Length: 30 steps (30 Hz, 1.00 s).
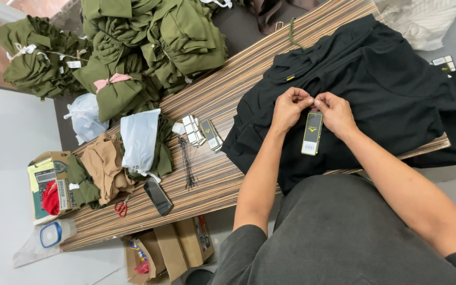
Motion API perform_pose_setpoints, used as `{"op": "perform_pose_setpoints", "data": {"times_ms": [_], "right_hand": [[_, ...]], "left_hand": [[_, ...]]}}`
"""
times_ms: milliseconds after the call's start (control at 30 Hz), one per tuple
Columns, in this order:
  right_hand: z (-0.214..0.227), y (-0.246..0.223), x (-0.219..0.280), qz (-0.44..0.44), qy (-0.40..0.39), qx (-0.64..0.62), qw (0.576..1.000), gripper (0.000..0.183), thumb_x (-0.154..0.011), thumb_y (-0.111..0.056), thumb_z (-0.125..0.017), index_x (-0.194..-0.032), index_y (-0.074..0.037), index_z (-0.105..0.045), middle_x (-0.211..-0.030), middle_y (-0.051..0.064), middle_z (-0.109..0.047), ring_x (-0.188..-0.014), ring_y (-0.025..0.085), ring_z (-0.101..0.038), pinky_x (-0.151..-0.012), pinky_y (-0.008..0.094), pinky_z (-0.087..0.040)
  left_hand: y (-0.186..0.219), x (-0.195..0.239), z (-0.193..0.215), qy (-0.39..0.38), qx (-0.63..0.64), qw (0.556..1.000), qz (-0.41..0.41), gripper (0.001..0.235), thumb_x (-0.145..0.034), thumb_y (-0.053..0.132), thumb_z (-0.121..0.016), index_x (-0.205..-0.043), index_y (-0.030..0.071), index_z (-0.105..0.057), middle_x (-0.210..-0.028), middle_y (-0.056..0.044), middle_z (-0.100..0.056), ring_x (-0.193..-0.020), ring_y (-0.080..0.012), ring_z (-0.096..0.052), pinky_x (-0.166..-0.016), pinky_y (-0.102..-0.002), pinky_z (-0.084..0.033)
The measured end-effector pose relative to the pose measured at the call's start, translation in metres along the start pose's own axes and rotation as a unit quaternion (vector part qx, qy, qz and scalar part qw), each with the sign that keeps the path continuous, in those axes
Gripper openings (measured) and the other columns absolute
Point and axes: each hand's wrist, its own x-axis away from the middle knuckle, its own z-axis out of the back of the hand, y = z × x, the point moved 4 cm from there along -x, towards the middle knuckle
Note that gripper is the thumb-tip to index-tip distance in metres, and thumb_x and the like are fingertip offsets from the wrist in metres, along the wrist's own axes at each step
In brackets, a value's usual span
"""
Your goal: The person attaches tags to black t-shirts using zip ties. They pick up a tag and a zip tie, thread the tie through the tag and the shirt's collar, and secure it. The person then folds the shirt and places it on a pile before repeating the process with another shirt.
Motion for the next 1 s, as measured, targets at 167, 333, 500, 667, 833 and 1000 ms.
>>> {"op": "perform_pose_setpoints", "data": {"times_ms": [167, 333, 500, 667, 833, 1000], "right_hand": [[0.002, 0.004, 0.000, -0.001, 0.006, -0.012, 1.000, 0.010, -0.106, -0.017, -0.065, -0.106, -0.015, -0.074, -0.086, 0.002, -0.075, -0.088, 0.016, -0.071, -0.080, 0.031, -0.050], [-0.002, 0.009, -0.006, -0.002, -0.006, -0.015, 1.000, 0.009, -0.104, -0.018, -0.067, -0.105, -0.014, -0.075, -0.084, 0.001, -0.075, -0.085, 0.014, -0.070, -0.078, 0.029, -0.050], [0.005, 0.009, 0.004, 0.013, -0.005, -0.050, 0.999, 0.010, -0.104, -0.023, -0.071, -0.110, -0.015, -0.074, -0.091, 0.002, -0.076, -0.086, 0.012, -0.073, -0.076, 0.028, -0.055], [0.083, -0.054, 0.071, 0.354, 0.190, 0.229, 0.887, 0.033, -0.104, -0.010, -0.073, -0.131, 0.007, -0.066, -0.153, 0.033, -0.050, -0.145, 0.051, -0.044, -0.123, 0.059, -0.032], [0.167, 0.031, 0.081, 0.118, 0.225, 0.333, 0.908, 0.065, -0.117, -0.030, -0.062, -0.158, 0.018, -0.048, -0.164, 0.039, -0.020, -0.148, 0.061, -0.014, -0.114, 0.079, -0.014], [0.176, 0.062, 0.100, 0.145, 0.216, 0.237, 0.936, 0.060, -0.120, -0.025, -0.049, -0.153, 0.025, -0.043, -0.161, 0.040, -0.024, -0.150, 0.056, -0.027, -0.124, 0.059, -0.026]], "left_hand": [[0.005, 0.003, -0.003, -0.006, -0.008, 1.000, 0.014, 0.025, -0.076, 0.013, -0.086, -0.098, 0.010, -0.074, -0.086, -0.002, -0.079, -0.077, -0.0090, -0.075, -0.073, -0.021, -0.053], [0.008, 0.003, 0.001, -0.025, -0.012, 0.999, 0.020, 0.028, -0.072, 0.015, -0.089, -0.095, 0.011, -0.075, -0.085, -0.001, -0.079, -0.078, -0.0076, -0.074, -0.075, -0.019, -0.051], [0.010, 0.017, 0.005, 0.020, 0.009, 1.000, -0.019, 0.034, -0.075, 0.017, -0.092, -0.104, 0.013, -0.075, -0.094, -0.002, -0.080, -0.082, -0.0080, -0.075, -0.078, -0.020, -0.057], [0.036, 0.104, 0.029, 0.333, -0.191, 0.905, -0.182, 0.029, -0.101, 0.029, -0.063, -0.118, 0.006, -0.070, -0.132, -0.011, -0.069, -0.125, -0.0285, -0.063, -0.109, -0.040, -0.047], [-0.065, 0.172, 0.034, 0.341, -0.358, 0.864, -0.094, 0.054, -0.108, 0.040, -0.048, -0.145, 0.002, -0.050, -0.158, -0.027, -0.038, -0.147, -0.0473, -0.034, -0.118, -0.058, -0.033], [-0.110, 0.204, 0.013, 0.327, -0.441, 0.835, -0.049, 0.063, -0.112, 0.041, -0.041, -0.161, 0.004, -0.030, -0.169, -0.027, -0.018, -0.156, -0.0488, -0.021, -0.123, -0.061, -0.026]]}}
